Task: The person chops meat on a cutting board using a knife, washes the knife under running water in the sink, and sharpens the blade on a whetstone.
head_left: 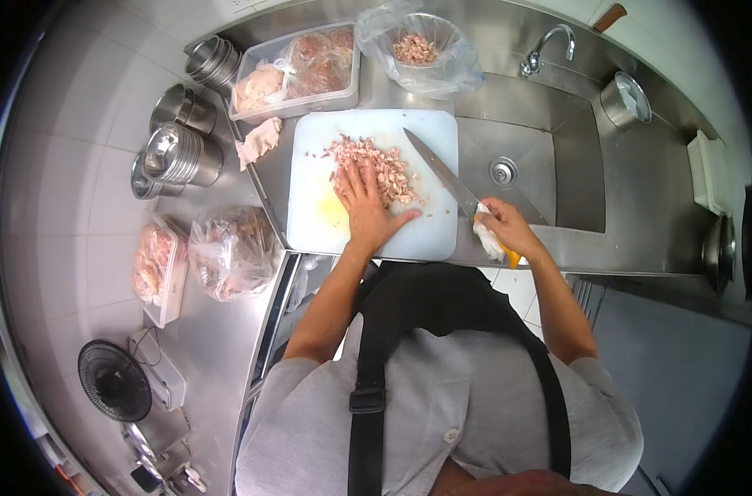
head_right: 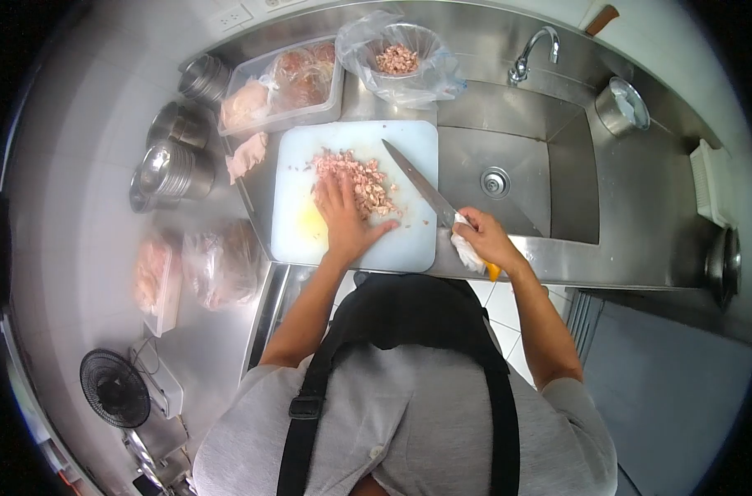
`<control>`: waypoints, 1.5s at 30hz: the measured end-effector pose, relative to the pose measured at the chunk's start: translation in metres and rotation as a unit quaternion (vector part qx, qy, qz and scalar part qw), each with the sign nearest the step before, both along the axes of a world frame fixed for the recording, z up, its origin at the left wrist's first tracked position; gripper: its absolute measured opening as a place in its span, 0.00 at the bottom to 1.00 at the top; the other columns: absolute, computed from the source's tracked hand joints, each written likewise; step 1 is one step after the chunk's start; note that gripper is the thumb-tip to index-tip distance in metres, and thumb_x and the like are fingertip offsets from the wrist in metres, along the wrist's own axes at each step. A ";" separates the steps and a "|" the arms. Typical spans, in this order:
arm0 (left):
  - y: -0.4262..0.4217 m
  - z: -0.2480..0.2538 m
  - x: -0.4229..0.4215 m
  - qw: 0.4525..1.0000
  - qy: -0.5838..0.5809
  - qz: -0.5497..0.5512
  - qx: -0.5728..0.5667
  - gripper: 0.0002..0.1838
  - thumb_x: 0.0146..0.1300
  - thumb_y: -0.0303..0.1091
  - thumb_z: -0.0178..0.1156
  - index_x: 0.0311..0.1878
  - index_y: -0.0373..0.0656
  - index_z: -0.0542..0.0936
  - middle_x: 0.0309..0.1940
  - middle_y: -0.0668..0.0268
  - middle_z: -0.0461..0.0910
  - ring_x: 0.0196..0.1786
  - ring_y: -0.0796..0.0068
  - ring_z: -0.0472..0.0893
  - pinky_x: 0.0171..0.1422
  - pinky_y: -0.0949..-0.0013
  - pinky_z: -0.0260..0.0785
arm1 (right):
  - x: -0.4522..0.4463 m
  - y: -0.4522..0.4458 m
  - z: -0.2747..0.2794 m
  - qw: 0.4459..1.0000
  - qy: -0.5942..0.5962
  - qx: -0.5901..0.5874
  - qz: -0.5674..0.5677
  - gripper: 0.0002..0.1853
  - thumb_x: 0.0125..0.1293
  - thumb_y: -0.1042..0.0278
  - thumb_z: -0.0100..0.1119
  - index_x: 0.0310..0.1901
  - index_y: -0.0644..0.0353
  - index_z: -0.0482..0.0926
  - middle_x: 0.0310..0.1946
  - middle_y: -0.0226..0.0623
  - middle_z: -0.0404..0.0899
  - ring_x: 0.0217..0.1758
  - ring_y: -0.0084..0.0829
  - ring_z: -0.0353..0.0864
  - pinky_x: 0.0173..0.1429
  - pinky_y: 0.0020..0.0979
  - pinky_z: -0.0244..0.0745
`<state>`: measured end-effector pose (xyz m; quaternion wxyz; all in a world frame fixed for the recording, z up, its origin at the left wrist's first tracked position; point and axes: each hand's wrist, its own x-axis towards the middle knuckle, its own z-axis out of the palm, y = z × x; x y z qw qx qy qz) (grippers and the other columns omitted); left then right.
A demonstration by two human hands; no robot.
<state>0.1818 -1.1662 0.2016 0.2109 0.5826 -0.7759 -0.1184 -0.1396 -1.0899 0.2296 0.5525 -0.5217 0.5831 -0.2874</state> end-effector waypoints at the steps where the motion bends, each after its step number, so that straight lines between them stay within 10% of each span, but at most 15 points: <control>1: -0.009 0.000 -0.007 0.999 0.025 0.013 -0.031 0.75 0.46 0.73 0.79 0.88 0.39 0.51 0.87 0.35 0.39 0.87 0.26 0.38 0.85 0.23 0.31 | 0.002 0.001 -0.005 1.000 -0.001 0.013 -0.008 0.13 0.80 0.63 0.61 0.55 0.65 0.82 0.36 0.27 0.83 0.37 0.19 0.76 0.43 0.27 0.73; 5: -0.033 -0.010 -0.017 0.994 0.050 0.038 -0.084 0.48 0.63 0.54 0.75 0.82 0.47 0.67 0.81 0.39 0.59 0.83 0.29 0.53 0.85 0.30 0.45 | 0.016 0.005 -0.019 0.999 -0.012 0.005 -0.033 0.16 0.82 0.58 0.60 0.55 0.65 0.82 0.33 0.28 0.81 0.36 0.20 0.75 0.42 0.29 0.72; 9: -0.038 -0.026 -0.028 0.986 0.116 0.052 -0.109 0.36 0.66 0.54 0.71 0.76 0.57 0.78 0.83 0.41 0.56 0.85 0.30 0.51 0.84 0.25 0.42 | 0.036 -0.005 -0.047 0.999 0.018 -0.004 0.044 0.20 0.79 0.56 0.62 0.58 0.66 0.81 0.34 0.39 0.83 0.38 0.29 0.80 0.45 0.35 0.75; 16: -0.048 -0.024 -0.050 0.941 0.222 0.188 -0.173 0.18 0.63 0.34 0.71 0.56 0.45 0.85 0.74 0.44 0.69 0.77 0.39 0.65 0.79 0.36 0.57 | 0.084 -0.018 0.000 0.988 0.072 -0.069 0.121 0.19 0.76 0.57 0.62 0.55 0.67 0.79 0.41 0.61 0.85 0.45 0.59 0.85 0.50 0.49 0.77; 26: -0.055 0.010 -0.071 0.855 0.345 0.278 -0.269 0.12 0.63 0.21 0.66 0.49 0.38 0.84 0.62 0.47 0.78 0.68 0.46 0.76 0.75 0.50 0.67 | 0.067 -0.027 0.060 0.984 0.056 -0.076 0.154 0.19 0.76 0.58 0.63 0.55 0.67 0.78 0.36 0.65 0.82 0.42 0.68 0.83 0.44 0.53 0.76; 36: -0.239 0.117 -0.183 0.905 0.300 0.137 -0.267 0.12 0.61 0.33 0.70 0.45 0.37 0.88 0.47 0.49 0.88 0.56 0.49 0.86 0.65 0.54 0.76 | -0.003 -0.148 0.163 0.997 -0.017 -0.053 -0.049 0.16 0.78 0.57 0.62 0.47 0.65 0.84 0.29 0.32 0.82 0.30 0.24 0.78 0.37 0.34 0.74; 42: -0.344 0.081 -0.171 0.951 0.270 0.103 -0.112 0.14 0.58 0.31 0.69 0.46 0.36 0.91 0.41 0.44 0.90 0.44 0.43 0.89 0.55 0.51 0.81 | -0.083 -0.131 0.150 0.992 0.029 -0.093 -0.077 0.16 0.80 0.57 0.61 0.46 0.65 0.84 0.32 0.30 0.82 0.35 0.19 0.78 0.40 0.30 0.74; 45: -0.348 0.070 -0.149 0.920 0.364 0.064 -0.132 0.11 0.65 0.28 0.68 0.48 0.35 0.91 0.41 0.50 0.91 0.43 0.57 0.91 0.53 0.60 0.82 | -0.094 -0.079 0.125 0.993 -0.056 -0.043 -0.096 0.13 0.80 0.62 0.61 0.49 0.65 0.83 0.33 0.27 0.81 0.36 0.18 0.77 0.41 0.28 0.73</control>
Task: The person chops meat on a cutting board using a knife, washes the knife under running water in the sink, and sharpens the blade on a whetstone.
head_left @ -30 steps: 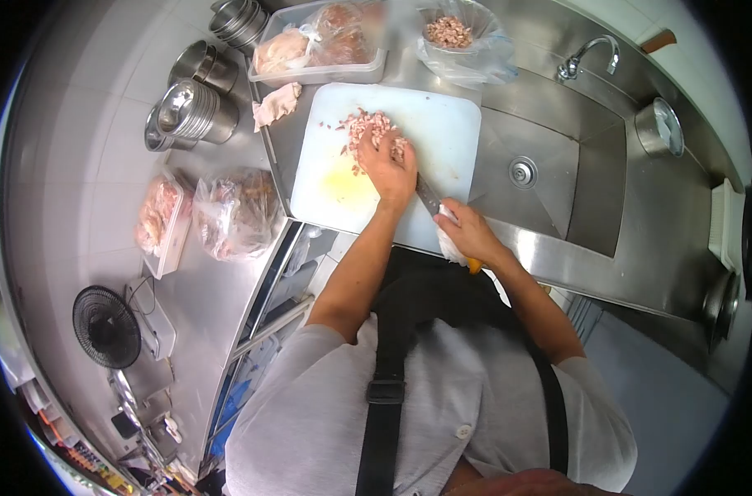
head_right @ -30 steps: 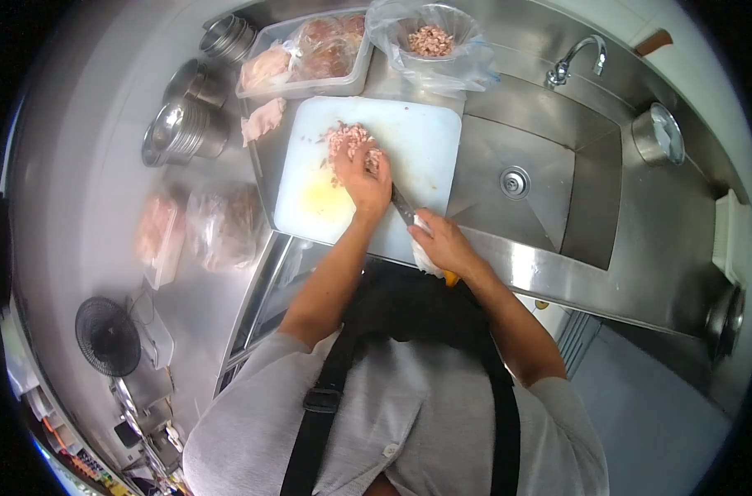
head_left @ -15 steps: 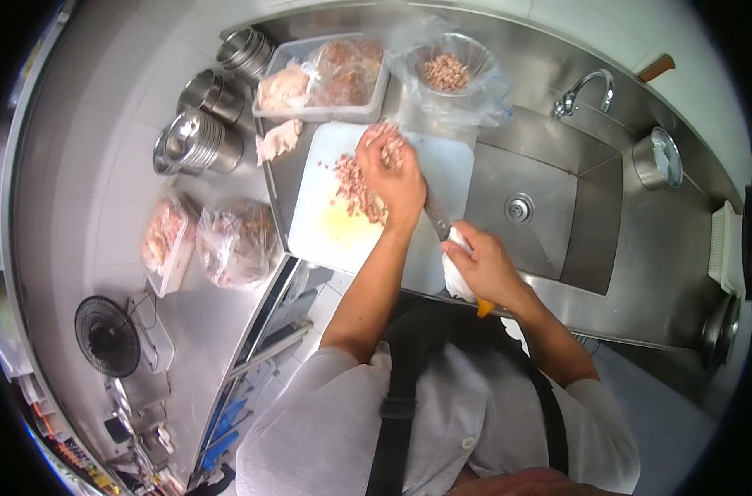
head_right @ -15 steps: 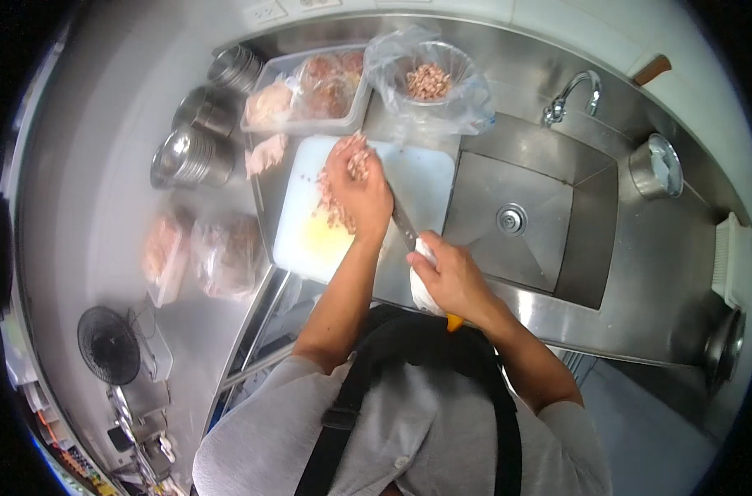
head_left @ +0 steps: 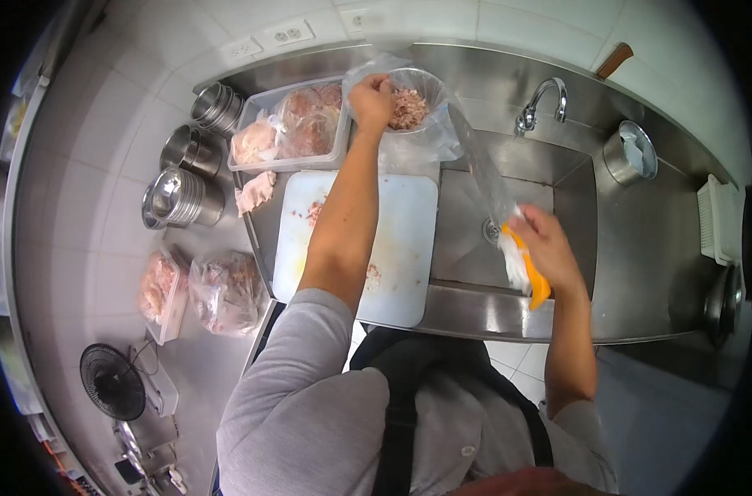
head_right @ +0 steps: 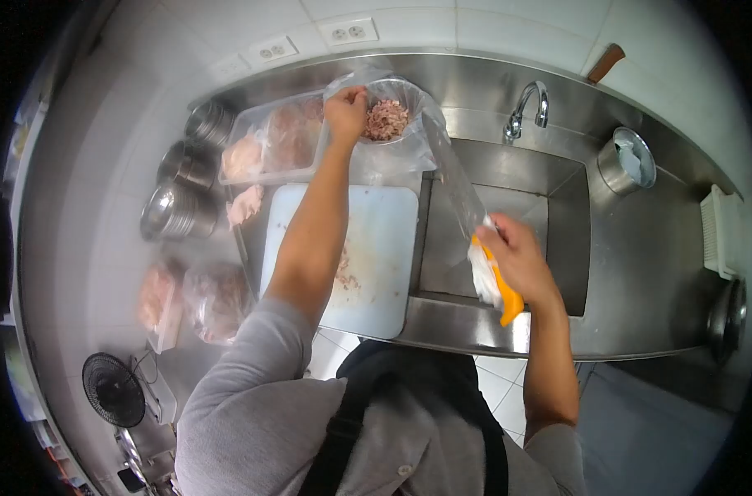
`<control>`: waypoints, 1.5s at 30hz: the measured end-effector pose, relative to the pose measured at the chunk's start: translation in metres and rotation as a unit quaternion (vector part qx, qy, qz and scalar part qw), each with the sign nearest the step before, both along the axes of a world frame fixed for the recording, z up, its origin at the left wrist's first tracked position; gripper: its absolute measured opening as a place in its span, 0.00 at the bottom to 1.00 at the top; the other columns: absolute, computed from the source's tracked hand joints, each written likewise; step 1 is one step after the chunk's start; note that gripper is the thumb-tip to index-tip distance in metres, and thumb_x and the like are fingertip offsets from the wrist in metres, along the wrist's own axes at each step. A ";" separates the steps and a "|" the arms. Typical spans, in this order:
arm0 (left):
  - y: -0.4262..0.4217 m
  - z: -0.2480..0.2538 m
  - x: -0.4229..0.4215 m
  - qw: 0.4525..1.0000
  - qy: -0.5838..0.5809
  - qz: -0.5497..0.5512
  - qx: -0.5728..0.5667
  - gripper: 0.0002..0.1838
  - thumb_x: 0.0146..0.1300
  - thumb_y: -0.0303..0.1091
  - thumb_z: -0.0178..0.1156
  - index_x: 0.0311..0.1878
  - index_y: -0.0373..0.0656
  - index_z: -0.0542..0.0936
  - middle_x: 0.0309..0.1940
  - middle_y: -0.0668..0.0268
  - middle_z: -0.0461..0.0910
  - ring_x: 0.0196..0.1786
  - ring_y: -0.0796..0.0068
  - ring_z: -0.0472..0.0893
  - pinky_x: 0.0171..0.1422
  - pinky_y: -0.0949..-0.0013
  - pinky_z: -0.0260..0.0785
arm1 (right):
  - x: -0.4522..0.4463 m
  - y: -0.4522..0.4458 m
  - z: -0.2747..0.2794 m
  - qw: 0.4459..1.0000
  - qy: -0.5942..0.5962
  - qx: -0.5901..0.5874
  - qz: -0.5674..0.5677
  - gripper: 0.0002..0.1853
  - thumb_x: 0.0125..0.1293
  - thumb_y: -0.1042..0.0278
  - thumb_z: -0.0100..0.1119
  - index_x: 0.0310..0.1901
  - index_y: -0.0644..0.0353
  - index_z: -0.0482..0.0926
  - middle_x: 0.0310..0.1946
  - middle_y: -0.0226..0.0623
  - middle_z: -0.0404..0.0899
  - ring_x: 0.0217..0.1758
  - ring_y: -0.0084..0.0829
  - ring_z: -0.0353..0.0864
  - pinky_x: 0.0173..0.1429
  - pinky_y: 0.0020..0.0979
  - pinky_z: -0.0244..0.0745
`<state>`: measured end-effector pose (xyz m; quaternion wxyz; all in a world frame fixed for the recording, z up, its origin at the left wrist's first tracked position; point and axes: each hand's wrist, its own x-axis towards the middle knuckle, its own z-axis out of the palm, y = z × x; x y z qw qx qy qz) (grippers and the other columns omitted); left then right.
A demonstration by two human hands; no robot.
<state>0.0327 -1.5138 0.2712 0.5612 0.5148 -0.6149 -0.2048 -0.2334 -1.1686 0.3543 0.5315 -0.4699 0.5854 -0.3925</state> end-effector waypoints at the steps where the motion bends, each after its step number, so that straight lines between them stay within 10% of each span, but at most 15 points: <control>1: 0.012 0.003 0.009 0.999 0.037 -0.014 -0.013 0.11 0.67 0.27 0.68 0.49 0.34 0.90 0.40 0.52 0.92 0.42 0.61 0.91 0.51 0.62 0.82 | 0.000 0.017 -0.010 0.999 -0.035 0.016 0.001 0.12 0.80 0.63 0.61 0.49 0.65 0.83 0.33 0.27 0.81 0.36 0.17 0.76 0.41 0.28 0.73; 7: 0.151 -0.044 0.132 0.978 0.201 0.051 0.024 0.13 0.73 0.30 0.67 0.53 0.30 0.88 0.42 0.55 0.91 0.40 0.69 0.89 0.49 0.67 0.82 | 0.029 0.052 -0.084 0.995 0.020 0.039 0.094 0.14 0.76 0.64 0.66 0.54 0.66 0.83 0.35 0.34 0.84 0.37 0.24 0.81 0.44 0.32 0.77; 13: 0.191 -0.140 0.239 0.950 -0.198 0.226 0.081 0.22 0.82 0.41 0.55 0.65 0.32 0.83 0.65 0.42 0.81 0.70 0.44 0.77 0.78 0.49 0.67 | 0.086 -0.001 -0.110 0.952 0.267 -0.090 0.124 0.22 0.73 0.62 0.66 0.65 0.61 0.81 0.48 0.55 0.88 0.52 0.56 0.88 0.57 0.49 0.82; 16: 0.232 -0.102 0.196 0.981 -0.173 0.005 0.092 0.25 0.85 0.45 0.50 0.70 0.35 0.80 0.70 0.41 0.77 0.77 0.40 0.70 0.84 0.48 0.58 | 0.132 -0.010 -0.118 0.917 0.372 -0.084 0.116 0.25 0.74 0.63 0.63 0.71 0.55 0.77 0.57 0.58 0.84 0.59 0.59 0.85 0.64 0.53 0.80; 20: 0.272 -0.062 0.186 0.983 -0.094 -0.123 0.096 0.26 0.85 0.45 0.49 0.71 0.33 0.79 0.70 0.41 0.76 0.76 0.39 0.71 0.82 0.48 0.62 | 0.149 -0.005 -0.112 0.908 0.361 -0.066 0.203 0.27 0.75 0.64 0.61 0.74 0.54 0.74 0.61 0.57 0.81 0.62 0.59 0.83 0.66 0.53 0.78; 32: 0.296 -0.092 0.235 0.990 -0.120 0.027 0.069 0.29 0.83 0.41 0.52 0.76 0.28 0.71 0.75 0.38 0.71 0.79 0.37 0.68 0.85 0.47 0.58 | 0.212 0.015 -0.096 0.886 0.389 -0.052 0.245 0.25 0.75 0.67 0.59 0.72 0.56 0.76 0.61 0.53 0.82 0.63 0.58 0.82 0.66 0.50 0.78; 41: 0.291 -0.089 0.208 0.931 -0.227 -0.285 -0.005 0.31 0.76 0.46 0.63 0.75 0.37 0.75 0.74 0.44 0.73 0.77 0.40 0.70 0.82 0.46 0.62 | 0.192 0.172 -0.154 0.994 0.062 -0.014 -0.084 0.27 0.83 0.66 0.57 0.79 0.60 0.69 0.71 0.51 0.80 0.72 0.37 0.80 0.75 0.35 0.71; 45: 0.318 -0.086 0.200 0.945 -0.177 -0.274 0.004 0.33 0.71 0.43 0.69 0.75 0.39 0.75 0.73 0.43 0.72 0.75 0.40 0.71 0.79 0.48 0.66 | 0.227 0.184 -0.160 0.991 -0.019 0.029 -0.129 0.28 0.83 0.67 0.59 0.79 0.65 0.69 0.59 0.39 0.85 0.56 0.25 0.82 0.63 0.30 0.78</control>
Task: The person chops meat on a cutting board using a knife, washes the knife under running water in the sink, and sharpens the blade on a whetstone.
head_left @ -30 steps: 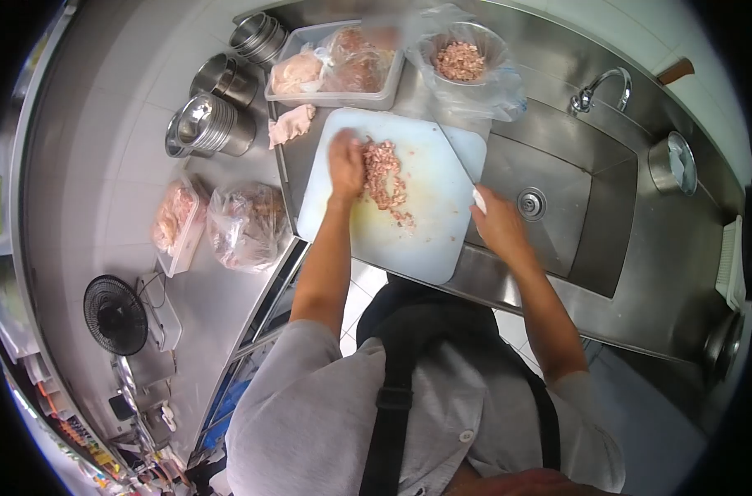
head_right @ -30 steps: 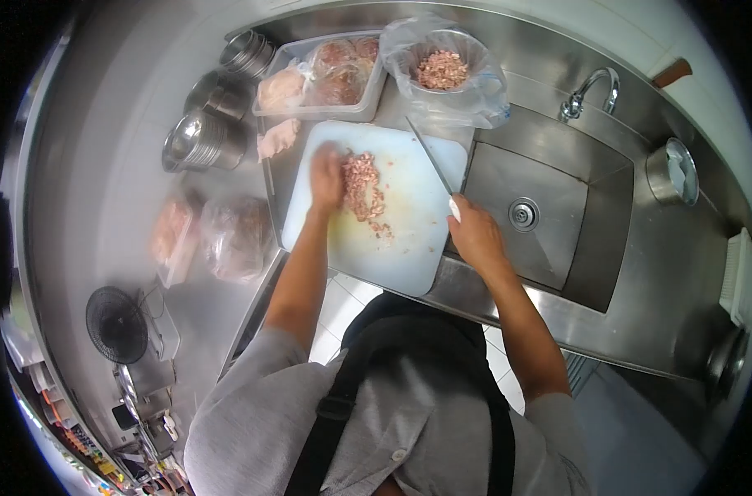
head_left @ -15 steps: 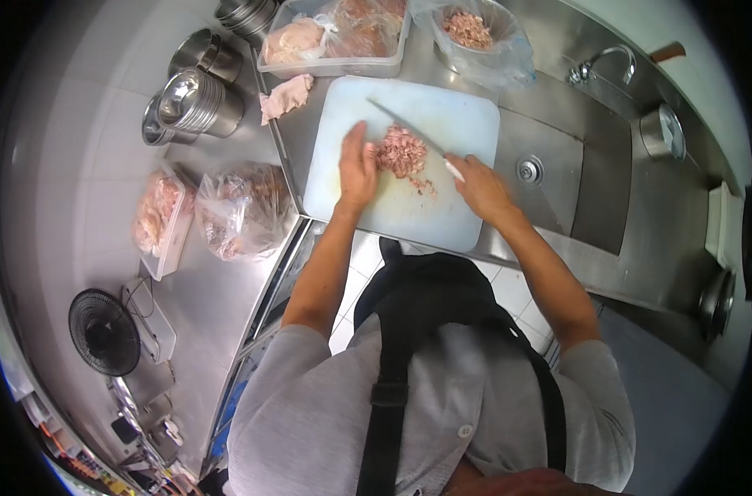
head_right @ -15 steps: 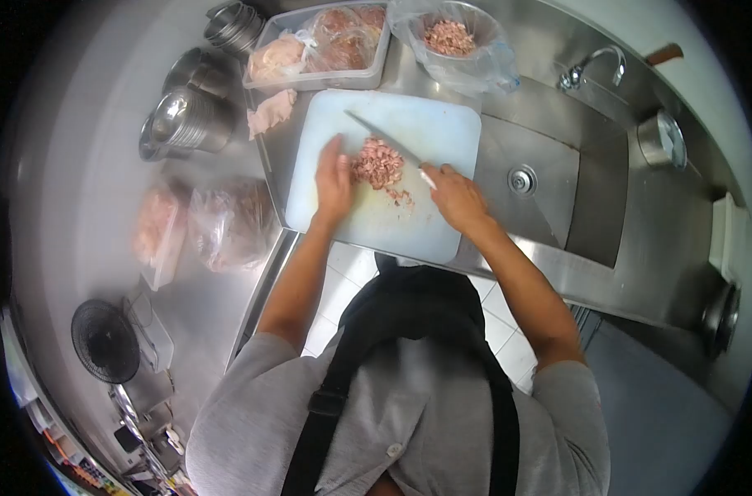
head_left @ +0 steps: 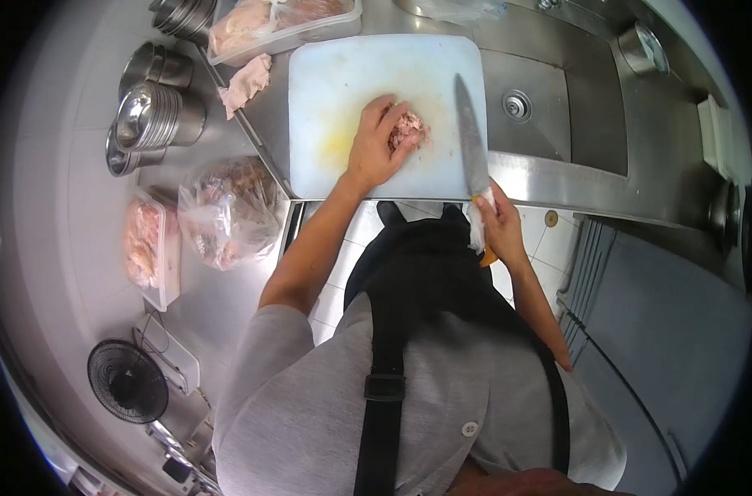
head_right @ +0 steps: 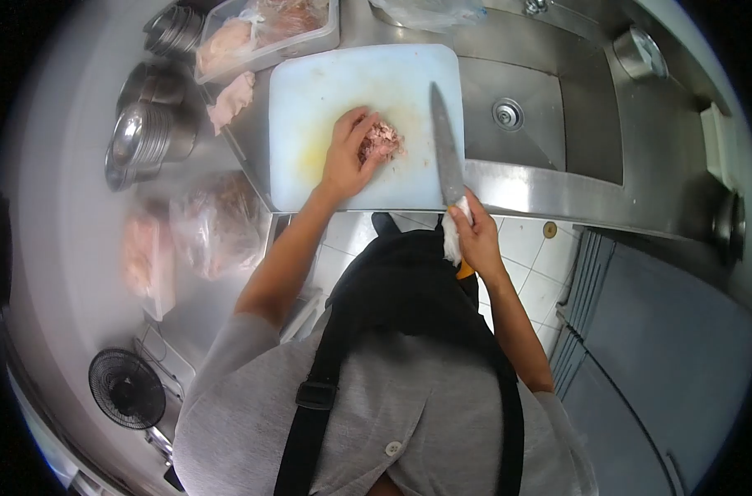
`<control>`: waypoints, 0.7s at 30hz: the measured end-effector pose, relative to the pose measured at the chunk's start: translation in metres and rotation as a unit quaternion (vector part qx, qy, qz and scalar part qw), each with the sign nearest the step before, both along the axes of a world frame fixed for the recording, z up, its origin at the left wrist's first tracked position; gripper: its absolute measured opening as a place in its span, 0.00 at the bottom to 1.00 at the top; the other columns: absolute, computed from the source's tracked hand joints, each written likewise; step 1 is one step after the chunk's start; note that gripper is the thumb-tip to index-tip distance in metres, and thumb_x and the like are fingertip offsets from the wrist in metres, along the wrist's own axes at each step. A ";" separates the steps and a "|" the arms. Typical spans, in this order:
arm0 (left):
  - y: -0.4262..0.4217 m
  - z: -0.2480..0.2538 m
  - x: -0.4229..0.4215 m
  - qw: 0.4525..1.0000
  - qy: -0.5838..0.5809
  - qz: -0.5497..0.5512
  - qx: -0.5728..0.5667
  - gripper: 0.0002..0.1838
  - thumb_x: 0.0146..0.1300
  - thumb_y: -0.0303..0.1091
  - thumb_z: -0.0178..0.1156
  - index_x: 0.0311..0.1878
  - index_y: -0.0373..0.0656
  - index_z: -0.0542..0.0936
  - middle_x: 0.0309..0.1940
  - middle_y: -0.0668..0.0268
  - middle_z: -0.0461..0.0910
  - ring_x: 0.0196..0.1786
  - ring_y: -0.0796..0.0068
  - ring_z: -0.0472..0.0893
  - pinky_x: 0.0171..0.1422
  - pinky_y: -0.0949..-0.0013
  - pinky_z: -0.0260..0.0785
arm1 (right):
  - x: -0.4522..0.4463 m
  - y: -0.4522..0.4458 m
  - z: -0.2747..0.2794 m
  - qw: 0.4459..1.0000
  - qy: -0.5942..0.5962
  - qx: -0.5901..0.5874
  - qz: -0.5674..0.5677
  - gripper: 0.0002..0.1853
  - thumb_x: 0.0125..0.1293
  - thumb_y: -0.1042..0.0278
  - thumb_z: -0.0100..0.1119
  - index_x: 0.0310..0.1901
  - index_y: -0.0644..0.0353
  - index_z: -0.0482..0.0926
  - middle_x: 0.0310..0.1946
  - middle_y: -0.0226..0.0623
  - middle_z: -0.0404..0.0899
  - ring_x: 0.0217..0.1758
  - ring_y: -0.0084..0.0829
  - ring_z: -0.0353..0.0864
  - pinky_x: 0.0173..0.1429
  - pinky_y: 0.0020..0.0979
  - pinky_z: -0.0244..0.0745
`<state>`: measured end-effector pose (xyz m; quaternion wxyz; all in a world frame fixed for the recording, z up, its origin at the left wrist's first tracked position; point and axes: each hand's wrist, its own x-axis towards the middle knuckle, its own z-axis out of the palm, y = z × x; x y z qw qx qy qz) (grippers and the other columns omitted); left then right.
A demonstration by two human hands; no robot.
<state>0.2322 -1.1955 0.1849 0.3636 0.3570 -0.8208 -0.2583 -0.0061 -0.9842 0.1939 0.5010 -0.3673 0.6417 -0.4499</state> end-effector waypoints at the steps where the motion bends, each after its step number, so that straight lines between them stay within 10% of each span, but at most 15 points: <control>1: 0.004 -0.002 -0.004 0.999 0.005 0.027 -0.028 0.34 0.70 0.42 0.71 0.75 0.39 0.75 0.73 0.43 0.71 0.74 0.40 0.71 0.78 0.49 0.66 | 0.011 -0.002 -0.001 1.000 -0.028 0.001 -0.002 0.27 0.83 0.67 0.60 0.79 0.63 0.70 0.55 0.34 0.84 0.52 0.19 0.79 0.59 0.27 0.78; 5: 0.016 0.007 -0.025 0.994 -0.008 0.106 -0.036 0.30 0.68 0.39 0.73 0.70 0.38 0.79 0.72 0.41 0.71 0.74 0.38 0.71 0.77 0.49 0.67 | 0.050 -0.023 0.014 0.990 0.117 0.001 0.073 0.30 0.79 0.58 0.64 0.74 0.69 0.73 0.61 0.68 0.82 0.68 0.58 0.84 0.71 0.43 0.76; 21: -0.011 0.005 -0.056 0.892 0.198 0.401 0.067 0.17 0.74 0.27 0.63 0.62 0.30 0.83 0.61 0.51 0.83 0.56 0.60 0.86 0.61 0.62 0.80 | 0.054 -0.095 0.025 0.965 0.122 -0.071 0.222 0.30 0.76 0.59 0.63 0.73 0.70 0.74 0.55 0.69 0.84 0.59 0.64 0.85 0.65 0.49 0.79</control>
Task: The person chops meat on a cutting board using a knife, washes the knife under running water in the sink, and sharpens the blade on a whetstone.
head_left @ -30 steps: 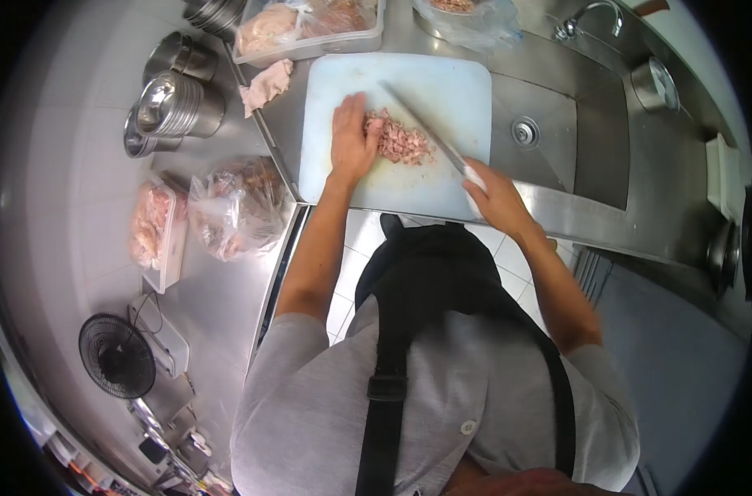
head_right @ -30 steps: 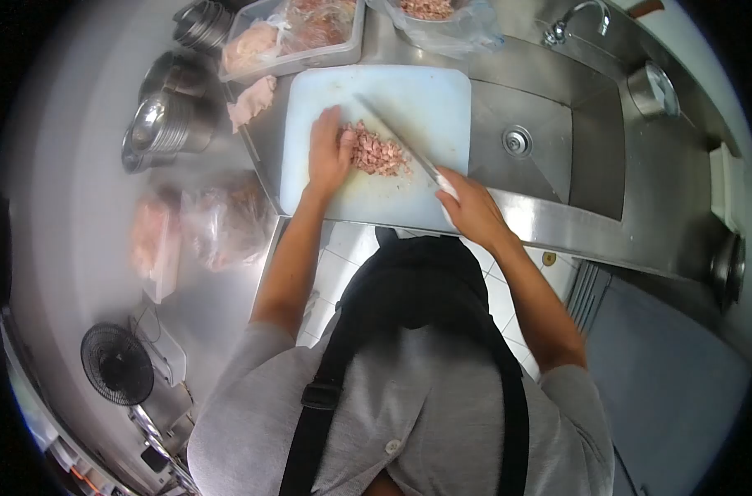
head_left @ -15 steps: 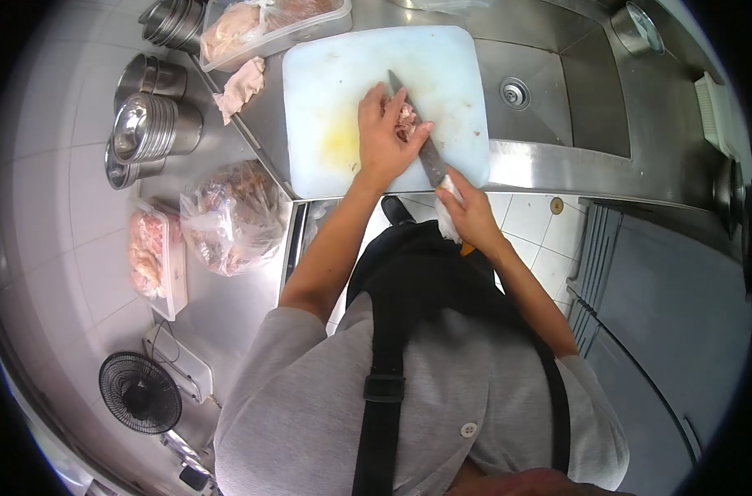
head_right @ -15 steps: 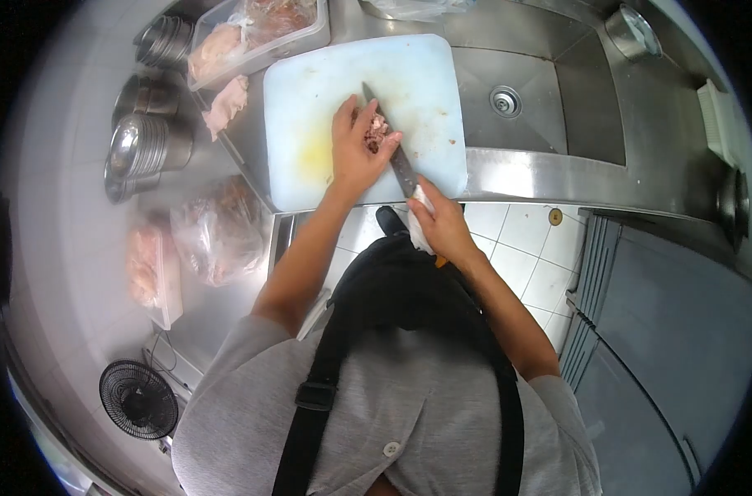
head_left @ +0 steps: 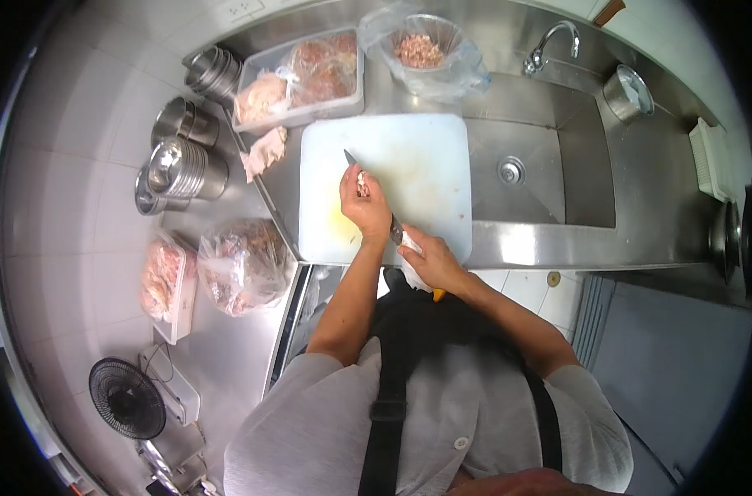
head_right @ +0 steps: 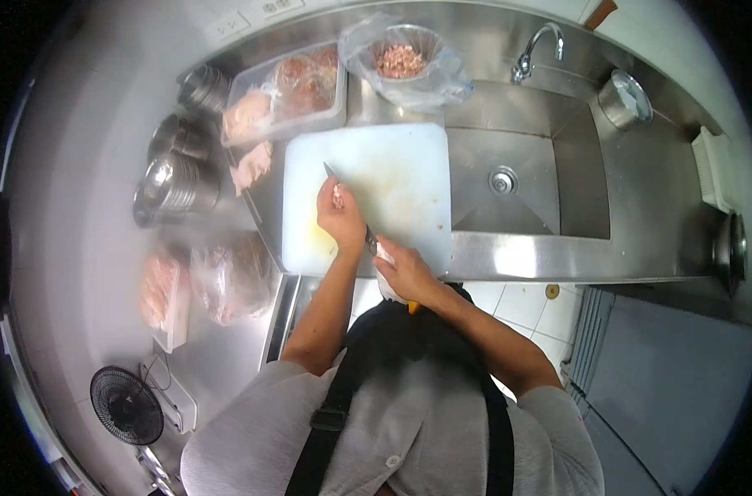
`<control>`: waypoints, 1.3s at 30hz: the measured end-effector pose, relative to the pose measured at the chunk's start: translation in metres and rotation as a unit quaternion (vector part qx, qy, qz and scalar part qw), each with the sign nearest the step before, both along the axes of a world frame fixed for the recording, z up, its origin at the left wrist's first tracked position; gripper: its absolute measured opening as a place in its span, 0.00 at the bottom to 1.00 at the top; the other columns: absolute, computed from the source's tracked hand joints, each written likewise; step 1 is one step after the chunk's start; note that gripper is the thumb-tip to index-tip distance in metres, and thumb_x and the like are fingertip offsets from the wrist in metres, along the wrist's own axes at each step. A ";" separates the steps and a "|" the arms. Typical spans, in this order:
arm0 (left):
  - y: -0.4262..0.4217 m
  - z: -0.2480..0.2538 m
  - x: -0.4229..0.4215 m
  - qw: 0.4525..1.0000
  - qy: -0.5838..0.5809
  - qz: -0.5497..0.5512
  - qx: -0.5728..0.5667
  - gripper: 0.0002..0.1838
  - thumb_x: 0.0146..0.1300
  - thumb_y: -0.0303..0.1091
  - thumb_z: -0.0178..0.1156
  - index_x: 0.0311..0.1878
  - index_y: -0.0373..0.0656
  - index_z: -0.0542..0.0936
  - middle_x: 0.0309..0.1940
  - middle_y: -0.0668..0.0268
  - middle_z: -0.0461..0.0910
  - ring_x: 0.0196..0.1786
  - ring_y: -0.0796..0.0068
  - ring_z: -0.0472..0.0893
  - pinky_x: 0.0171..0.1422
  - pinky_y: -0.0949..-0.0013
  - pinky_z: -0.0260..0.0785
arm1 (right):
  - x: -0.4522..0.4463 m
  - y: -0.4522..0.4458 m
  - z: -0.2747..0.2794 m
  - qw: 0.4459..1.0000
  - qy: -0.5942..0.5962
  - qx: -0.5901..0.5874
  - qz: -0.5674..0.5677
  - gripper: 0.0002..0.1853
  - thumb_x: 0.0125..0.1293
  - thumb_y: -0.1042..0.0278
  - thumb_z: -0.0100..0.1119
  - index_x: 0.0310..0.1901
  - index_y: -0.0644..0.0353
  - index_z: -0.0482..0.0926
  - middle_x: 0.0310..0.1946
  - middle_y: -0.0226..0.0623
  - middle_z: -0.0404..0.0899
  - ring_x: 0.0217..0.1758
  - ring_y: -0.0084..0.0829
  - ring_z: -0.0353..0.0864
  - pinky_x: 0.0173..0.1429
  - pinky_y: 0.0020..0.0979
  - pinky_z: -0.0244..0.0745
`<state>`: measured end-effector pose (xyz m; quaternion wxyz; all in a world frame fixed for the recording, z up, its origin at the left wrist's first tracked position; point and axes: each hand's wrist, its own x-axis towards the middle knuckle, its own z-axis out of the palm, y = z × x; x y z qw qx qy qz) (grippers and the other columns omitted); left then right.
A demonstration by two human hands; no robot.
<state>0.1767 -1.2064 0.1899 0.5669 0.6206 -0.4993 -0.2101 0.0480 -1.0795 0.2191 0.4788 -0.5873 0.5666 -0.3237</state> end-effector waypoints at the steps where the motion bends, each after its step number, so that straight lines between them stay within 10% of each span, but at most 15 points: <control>1: -0.012 0.011 -0.011 1.000 0.011 -0.003 -0.028 0.17 0.73 0.27 0.63 0.61 0.30 0.83 0.60 0.51 0.84 0.55 0.60 0.86 0.60 0.62 0.80 | -0.008 -0.009 0.011 1.000 0.008 -0.005 -0.002 0.30 0.76 0.60 0.63 0.72 0.70 0.74 0.54 0.69 0.84 0.59 0.64 0.85 0.64 0.49 0.79; 9: -0.191 0.123 -0.132 0.971 -0.088 -0.064 -0.212 0.17 0.70 0.35 0.66 0.54 0.32 0.88 0.51 0.44 0.88 0.56 0.48 0.87 0.59 0.58 0.79 | -0.120 -0.129 0.117 0.992 -0.044 -0.072 -0.098 0.29 0.75 0.61 0.65 0.71 0.70 0.74 0.54 0.63 0.86 0.56 0.51 0.89 0.62 0.41 0.81; 12: -0.284 0.076 -0.161 0.950 -0.239 -0.092 -0.178 0.16 0.71 0.37 0.67 0.51 0.32 0.89 0.47 0.44 0.90 0.50 0.50 0.90 0.54 0.58 0.80 | -0.174 -0.124 0.117 0.986 -0.020 -0.050 -0.158 0.29 0.75 0.63 0.65 0.71 0.70 0.74 0.55 0.58 0.86 0.56 0.45 0.88 0.63 0.37 0.80; 18: -0.332 0.070 -0.155 0.977 0.011 -0.189 -0.100 0.13 0.74 0.35 0.67 0.41 0.32 0.90 0.32 0.55 0.91 0.35 0.66 0.90 0.42 0.66 0.78 | -0.228 -0.050 0.074 0.971 -0.147 0.039 -0.184 0.27 0.77 0.65 0.65 0.71 0.69 0.75 0.54 0.48 0.86 0.56 0.31 0.85 0.63 0.33 0.78; 23: -0.213 0.106 -0.092 0.947 0.237 -0.196 -0.092 0.15 0.79 0.34 0.64 0.40 0.29 0.88 0.32 0.63 0.89 0.35 0.76 0.87 0.44 0.70 0.80 | -0.215 -0.017 0.047 0.990 -0.054 0.092 -0.095 0.26 0.76 0.65 0.65 0.71 0.67 0.76 0.52 0.50 0.88 0.55 0.34 0.87 0.62 0.35 0.79; 25: -0.170 0.074 -0.034 0.979 0.140 -0.138 -0.051 0.15 0.79 0.34 0.64 0.42 0.28 0.88 0.33 0.61 0.90 0.36 0.76 0.87 0.45 0.70 0.81 | -0.195 -0.016 0.038 0.995 0.048 0.017 -0.084 0.27 0.74 0.65 0.65 0.71 0.66 0.76 0.59 0.65 0.84 0.64 0.59 0.84 0.66 0.46 0.78; 27: -0.128 0.034 0.022 0.998 -0.002 -0.065 -0.014 0.15 0.78 0.34 0.65 0.45 0.27 0.87 0.34 0.57 0.90 0.37 0.74 0.88 0.47 0.68 0.82 | -0.174 -0.016 0.023 0.990 0.118 -0.025 -0.073 0.30 0.74 0.67 0.65 0.75 0.60 0.73 0.61 0.63 0.83 0.62 0.64 0.83 0.68 0.47 0.77; 31: -0.033 -0.016 0.076 0.946 -0.303 -0.113 -0.024 0.12 0.76 0.26 0.58 0.54 0.32 0.87 0.58 0.44 0.86 0.66 0.45 0.83 0.74 0.52 0.73 | -0.115 -0.017 0.019 0.966 0.247 0.025 -0.074 0.33 0.75 0.67 0.60 0.80 0.53 0.67 0.61 0.60 0.82 0.60 0.63 0.83 0.66 0.53 0.78; 39: 0.009 -0.026 0.115 0.943 -0.315 -0.110 0.018 0.25 0.82 0.34 0.52 0.75 0.30 0.72 0.75 0.39 0.70 0.80 0.39 0.67 0.85 0.45 0.56 | -0.014 0.012 0.032 0.971 0.228 0.010 0.075 0.27 0.79 0.63 0.57 0.77 0.54 0.70 0.56 0.58 0.84 0.59 0.60 0.84 0.63 0.55 0.79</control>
